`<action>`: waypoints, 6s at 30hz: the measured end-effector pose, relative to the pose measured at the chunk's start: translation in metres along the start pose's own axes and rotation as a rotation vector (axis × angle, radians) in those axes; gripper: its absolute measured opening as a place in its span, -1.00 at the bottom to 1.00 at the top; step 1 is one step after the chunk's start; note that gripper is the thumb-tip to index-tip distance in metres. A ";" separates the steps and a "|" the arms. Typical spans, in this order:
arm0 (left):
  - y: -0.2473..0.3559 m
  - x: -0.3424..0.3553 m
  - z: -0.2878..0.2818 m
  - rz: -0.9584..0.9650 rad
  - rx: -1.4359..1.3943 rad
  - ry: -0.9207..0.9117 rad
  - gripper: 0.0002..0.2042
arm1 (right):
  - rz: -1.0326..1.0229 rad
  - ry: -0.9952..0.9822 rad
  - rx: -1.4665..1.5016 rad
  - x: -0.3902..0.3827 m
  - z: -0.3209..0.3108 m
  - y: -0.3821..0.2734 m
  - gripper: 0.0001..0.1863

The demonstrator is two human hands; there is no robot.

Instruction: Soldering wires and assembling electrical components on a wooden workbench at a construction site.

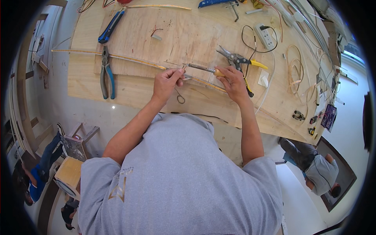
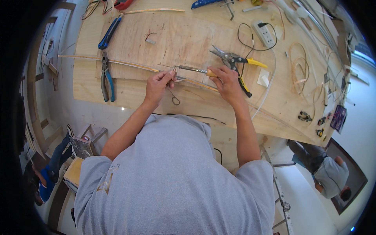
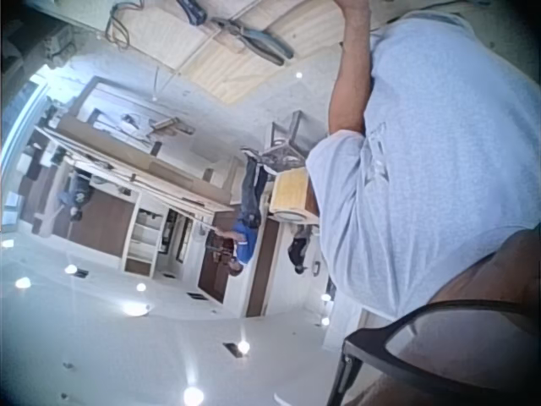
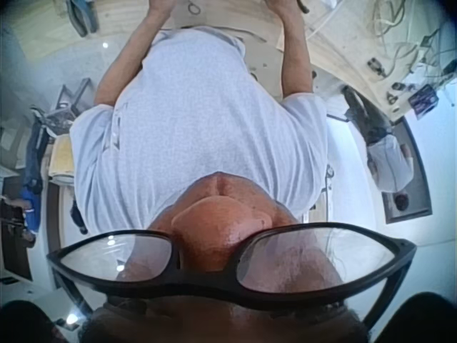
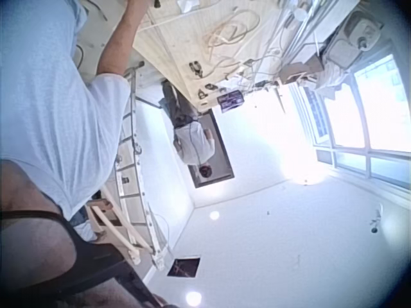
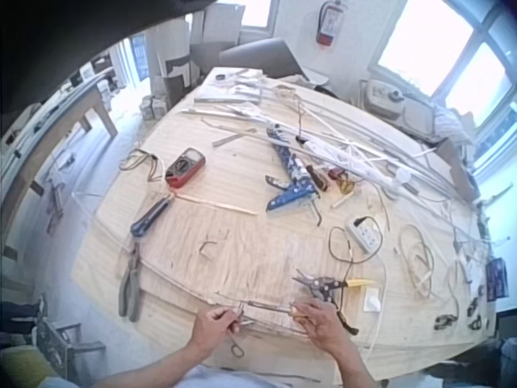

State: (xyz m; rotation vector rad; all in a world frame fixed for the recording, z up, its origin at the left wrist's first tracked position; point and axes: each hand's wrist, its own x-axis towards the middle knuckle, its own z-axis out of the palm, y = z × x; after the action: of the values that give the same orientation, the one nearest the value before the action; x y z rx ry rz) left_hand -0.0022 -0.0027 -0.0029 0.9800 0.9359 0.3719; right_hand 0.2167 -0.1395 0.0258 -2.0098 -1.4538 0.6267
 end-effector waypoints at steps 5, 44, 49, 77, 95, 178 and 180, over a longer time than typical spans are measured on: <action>0.000 0.000 -0.001 0.001 0.007 -0.001 -0.78 | 0.028 0.006 0.054 0.002 -0.001 -0.003 -0.64; 0.006 -0.003 0.009 0.165 0.180 0.076 -0.70 | -0.052 0.080 -0.147 0.005 -0.007 0.009 -0.63; 0.003 -0.002 0.007 0.214 0.290 0.097 -0.70 | -0.031 0.056 -0.158 0.005 -0.006 0.010 -0.60; 0.010 0.000 0.011 0.142 0.271 0.069 -0.73 | -0.027 0.028 -0.100 0.004 -0.002 0.003 -0.62; 0.014 -0.001 0.011 0.133 0.299 0.039 -0.76 | -0.007 0.083 -0.047 0.004 -0.003 0.013 -0.65; 0.018 -0.004 0.017 0.381 0.741 -0.001 -0.80 | -0.117 0.121 -0.222 0.019 -0.038 0.015 -0.61; 0.019 -0.004 0.018 0.379 0.731 0.000 -0.80 | -0.114 0.111 -0.223 0.019 -0.038 0.014 -0.61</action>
State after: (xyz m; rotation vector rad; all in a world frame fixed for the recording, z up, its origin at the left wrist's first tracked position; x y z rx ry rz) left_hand 0.0120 -0.0047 0.0192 1.8400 0.8971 0.3482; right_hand 0.2576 -0.1321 0.0430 -2.0729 -1.6165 0.3107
